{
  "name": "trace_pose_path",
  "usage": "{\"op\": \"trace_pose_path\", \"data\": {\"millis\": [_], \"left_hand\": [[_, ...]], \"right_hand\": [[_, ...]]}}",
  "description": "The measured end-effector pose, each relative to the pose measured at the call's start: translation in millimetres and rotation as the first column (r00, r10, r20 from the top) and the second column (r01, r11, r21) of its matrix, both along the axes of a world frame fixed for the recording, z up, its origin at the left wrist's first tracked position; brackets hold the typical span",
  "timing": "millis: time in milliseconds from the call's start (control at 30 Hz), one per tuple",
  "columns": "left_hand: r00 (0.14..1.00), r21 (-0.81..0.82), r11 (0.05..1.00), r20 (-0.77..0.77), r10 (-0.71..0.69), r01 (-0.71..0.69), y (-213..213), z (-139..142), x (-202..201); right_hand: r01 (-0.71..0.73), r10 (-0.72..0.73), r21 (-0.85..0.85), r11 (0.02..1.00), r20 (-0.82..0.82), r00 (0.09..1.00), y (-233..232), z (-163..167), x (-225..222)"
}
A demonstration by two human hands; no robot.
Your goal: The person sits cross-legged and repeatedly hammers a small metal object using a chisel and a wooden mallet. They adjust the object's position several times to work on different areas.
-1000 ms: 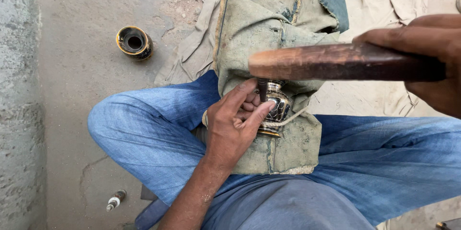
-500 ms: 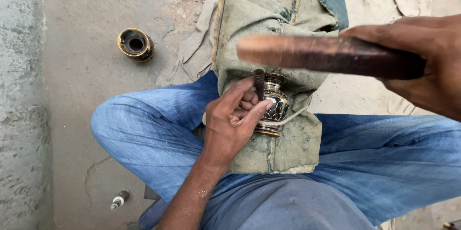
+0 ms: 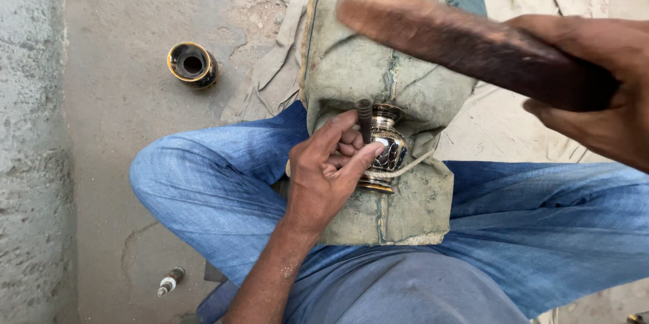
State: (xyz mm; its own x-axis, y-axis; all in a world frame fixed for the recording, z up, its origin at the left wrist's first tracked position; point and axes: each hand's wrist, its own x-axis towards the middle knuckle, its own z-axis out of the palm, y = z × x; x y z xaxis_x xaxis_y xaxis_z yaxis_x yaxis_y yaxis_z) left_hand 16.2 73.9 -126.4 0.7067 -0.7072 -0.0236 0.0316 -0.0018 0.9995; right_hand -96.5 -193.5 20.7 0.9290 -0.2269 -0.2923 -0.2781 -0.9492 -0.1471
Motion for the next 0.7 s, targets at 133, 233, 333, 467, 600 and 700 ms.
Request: {"op": "trace_pose_path", "data": {"millis": [133, 233, 333, 467, 600, 700], "left_hand": [[0.999, 0.024, 0.999, -0.025, -0.043, 0.043, 0, 0, 2], [0.999, 0.018, 0.999, 0.009, -0.049, 0.049, 2, 2, 2], [0.996, -0.06, 0.997, 0.076, -0.042, 0.046, 2, 7, 4], [0.996, -0.043, 0.995, 0.024, -0.085, 0.086, -3, 13, 9], [0.974, 0.112, 0.969, 0.033, -0.224, 0.219, -18, 14, 23], [0.962, 0.11, 0.956, -0.038, -0.269, 0.272, -25, 16, 31]], "right_hand": [[0.024, -0.024, 0.028, 0.999, 0.015, 1.0, 8, 4, 1], [0.072, -0.078, -0.064, 0.995, -0.095, 0.992, 9, 4, -12], [0.108, -0.112, -0.065, 0.992, -0.077, 0.991, -10, -7, -33], [0.343, -0.334, 0.111, 0.933, -0.094, 0.938, -71, -43, -46], [0.443, -0.429, 0.228, 0.867, -0.108, 0.897, -97, -57, -61], [0.351, -0.357, 0.236, 0.906, -0.018, 0.934, -70, -48, -68]]}}
